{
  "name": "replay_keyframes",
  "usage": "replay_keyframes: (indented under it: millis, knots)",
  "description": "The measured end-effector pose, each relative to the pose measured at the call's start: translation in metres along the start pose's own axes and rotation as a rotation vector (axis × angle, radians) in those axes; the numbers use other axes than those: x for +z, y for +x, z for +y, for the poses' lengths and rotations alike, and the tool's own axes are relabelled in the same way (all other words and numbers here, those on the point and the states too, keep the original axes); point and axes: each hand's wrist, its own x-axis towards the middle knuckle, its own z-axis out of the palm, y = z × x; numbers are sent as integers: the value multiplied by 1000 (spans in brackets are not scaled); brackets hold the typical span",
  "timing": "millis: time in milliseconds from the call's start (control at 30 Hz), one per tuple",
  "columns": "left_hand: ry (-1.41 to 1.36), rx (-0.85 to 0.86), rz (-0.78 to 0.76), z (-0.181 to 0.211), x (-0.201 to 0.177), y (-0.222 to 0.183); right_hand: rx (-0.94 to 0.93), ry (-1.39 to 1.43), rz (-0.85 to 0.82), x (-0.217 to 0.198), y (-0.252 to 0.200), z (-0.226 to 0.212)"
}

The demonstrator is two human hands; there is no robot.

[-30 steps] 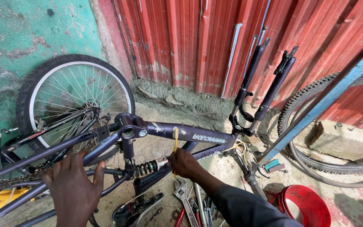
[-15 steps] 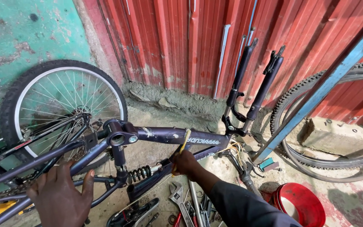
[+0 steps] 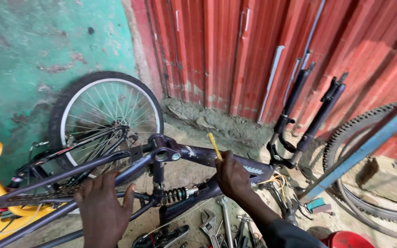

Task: Cleaning and inspecting the rear suspension shock and frame pivots of a mountain bike using a cloth and a small tool.

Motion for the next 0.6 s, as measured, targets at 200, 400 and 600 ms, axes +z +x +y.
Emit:
replay_keyframes:
  millis: [200, 400, 600]
  knots:
    - [-19, 15, 39, 3, -4, 0, 20, 141, -211, -53, -1, -48]
    - [-11, 16, 45, 5, -5, 1, 175, 69, -352, -41, 16, -38]
    - [-49, 1, 56, 9, -10, 0, 182, 164, -396, -48, 39, -58]
